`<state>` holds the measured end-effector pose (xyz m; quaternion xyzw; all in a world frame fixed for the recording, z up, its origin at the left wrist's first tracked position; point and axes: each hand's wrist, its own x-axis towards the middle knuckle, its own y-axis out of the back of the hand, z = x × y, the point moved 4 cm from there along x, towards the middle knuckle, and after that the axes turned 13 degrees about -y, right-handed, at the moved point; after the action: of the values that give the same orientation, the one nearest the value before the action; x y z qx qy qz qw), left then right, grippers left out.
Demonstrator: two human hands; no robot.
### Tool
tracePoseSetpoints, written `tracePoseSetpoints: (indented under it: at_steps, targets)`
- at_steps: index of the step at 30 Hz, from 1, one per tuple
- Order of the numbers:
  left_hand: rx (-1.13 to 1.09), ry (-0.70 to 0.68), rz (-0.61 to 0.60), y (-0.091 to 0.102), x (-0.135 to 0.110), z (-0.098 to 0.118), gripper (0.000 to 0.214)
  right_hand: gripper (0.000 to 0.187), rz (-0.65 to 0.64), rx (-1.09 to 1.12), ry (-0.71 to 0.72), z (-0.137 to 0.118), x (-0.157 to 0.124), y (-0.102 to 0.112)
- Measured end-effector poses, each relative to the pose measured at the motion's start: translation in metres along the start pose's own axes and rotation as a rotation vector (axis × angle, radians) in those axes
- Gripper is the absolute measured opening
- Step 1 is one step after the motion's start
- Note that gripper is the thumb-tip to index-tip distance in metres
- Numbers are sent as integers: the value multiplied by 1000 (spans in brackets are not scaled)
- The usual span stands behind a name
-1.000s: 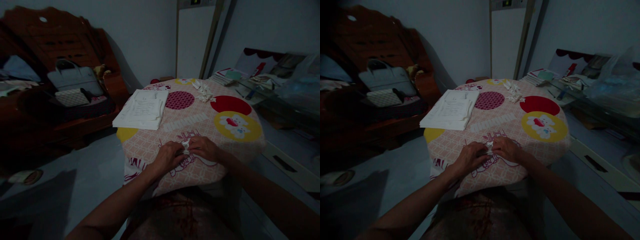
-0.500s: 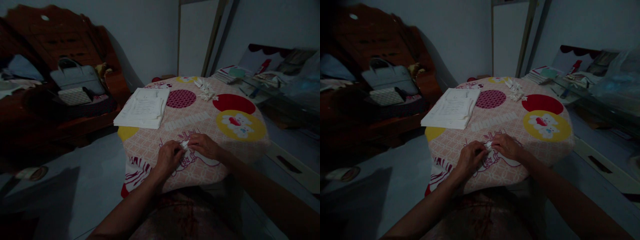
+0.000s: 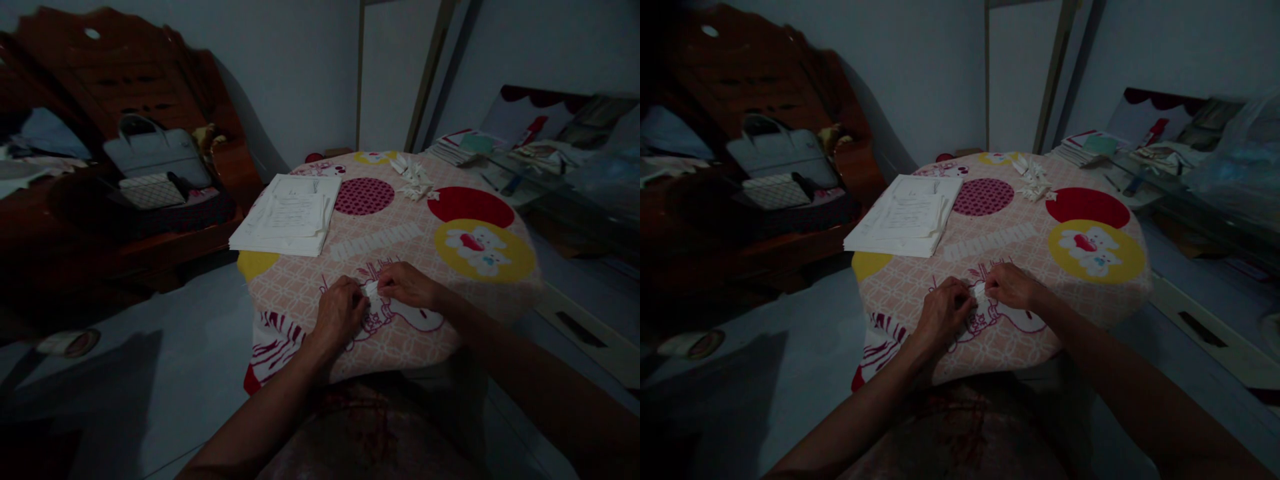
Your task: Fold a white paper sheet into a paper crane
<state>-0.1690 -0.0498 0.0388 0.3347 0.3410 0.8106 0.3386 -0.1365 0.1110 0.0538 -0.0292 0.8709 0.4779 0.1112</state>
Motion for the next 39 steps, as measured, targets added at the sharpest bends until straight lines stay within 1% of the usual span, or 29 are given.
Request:
tracePoseSetpoints:
  at_steps: [4,11,15,17,19,20,21,22,24,25,27,30,32,34,36,39]
  targets:
    - [13,25,-3,1,1,-1,9,13,36,0,-123,4,4,-1]
    - [75,54,-38,0,3,-4,11,12,87,-91,-192,-4,2,0]
    - [78,32,-25,0,3,-2,12,11,120,-125,-224,-10,-2,0]
    - [82,24,-27,-1,3,-2,12,12,115,-131,-232,-12,-4,0]
    - [94,17,-25,-1,2,-3,9,13,107,-145,-242,-14,-5,0]
    - [94,5,-15,-2,1,-3,4,13,113,-156,-241,-15,-5,0]
    - [88,-18,-3,-2,0,-3,4,13,124,-167,-237,-15,-5,1]
    - [79,-57,4,-2,-1,-2,11,13,139,-177,-231,-16,-5,1]
    - [77,-174,1,-2,-2,1,22,14,158,-184,-219,-16,-5,0]
    - [91,-238,-11,-3,-2,2,23,14,158,-182,-218,-15,-5,-1]
    - [145,-355,-53,-4,-3,3,23,14,159,-179,-216,-13,-3,-4]
    - [214,-475,-136,-6,-4,1,23,10,192,-179,-180,-5,-2,-2]
    - [237,-522,-182,-6,-5,-2,26,11,188,-159,-129,2,-1,3]
    - [247,-538,-208,-6,-6,-4,29,14,121,-82,-93,11,-1,10]
    - [247,-541,-208,-5,-6,-4,30,17,62,24,-103,19,-3,17]
    - [233,-545,-196,-4,-7,-3,29,17,51,69,-87,22,-5,23]
